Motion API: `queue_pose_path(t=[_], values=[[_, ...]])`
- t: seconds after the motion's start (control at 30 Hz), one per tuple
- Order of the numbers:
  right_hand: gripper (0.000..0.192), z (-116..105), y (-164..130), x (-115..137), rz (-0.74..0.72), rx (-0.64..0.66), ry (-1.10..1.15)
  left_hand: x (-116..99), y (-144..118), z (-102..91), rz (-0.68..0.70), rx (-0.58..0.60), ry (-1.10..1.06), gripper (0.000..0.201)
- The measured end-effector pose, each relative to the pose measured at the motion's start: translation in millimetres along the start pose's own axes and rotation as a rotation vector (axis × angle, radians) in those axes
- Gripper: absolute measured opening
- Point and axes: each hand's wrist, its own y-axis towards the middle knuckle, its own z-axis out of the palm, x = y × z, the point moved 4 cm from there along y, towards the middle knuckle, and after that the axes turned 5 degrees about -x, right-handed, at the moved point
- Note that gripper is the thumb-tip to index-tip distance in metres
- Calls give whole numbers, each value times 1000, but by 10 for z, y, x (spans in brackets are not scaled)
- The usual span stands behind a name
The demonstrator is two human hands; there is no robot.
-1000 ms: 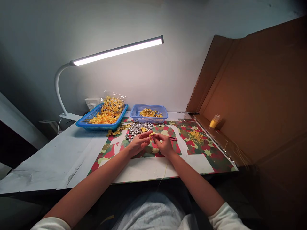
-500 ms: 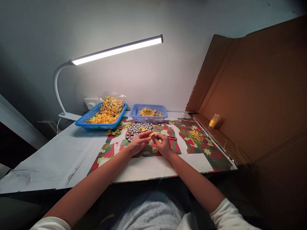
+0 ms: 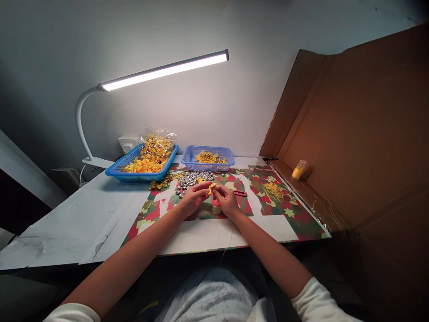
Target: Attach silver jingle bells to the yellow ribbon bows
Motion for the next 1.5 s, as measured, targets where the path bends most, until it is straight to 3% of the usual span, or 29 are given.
queue_pose_path(t=[0.47, 0.67, 0.77, 0.93, 1.13, 1.4, 1.5], values=[[17, -26, -37, 111, -76, -78, -70, 36, 2, 14, 66, -7, 119, 43], [11, -217, -6, 241, -249, -314, -357, 3, 12, -28, 132, -33, 261, 43], [11, -200, 8, 261, -323, -220, -440, -22, -6, -20, 163, -7, 340, 41], [9, -103, 45, 95, -191, -53, -519, 32, 24, -27, 99, 93, 484, 36], [11, -155, 57, -1, -98, -79, -484, 70, 98, -109, 107, 79, 630, 32], [8, -85, 42, -48, -32, 35, -523, 68, 46, -44, 109, 158, 744, 31], [10, -52, 37, -20, -68, 18, -459, 87, 60, -59, 91, 153, 740, 34]])
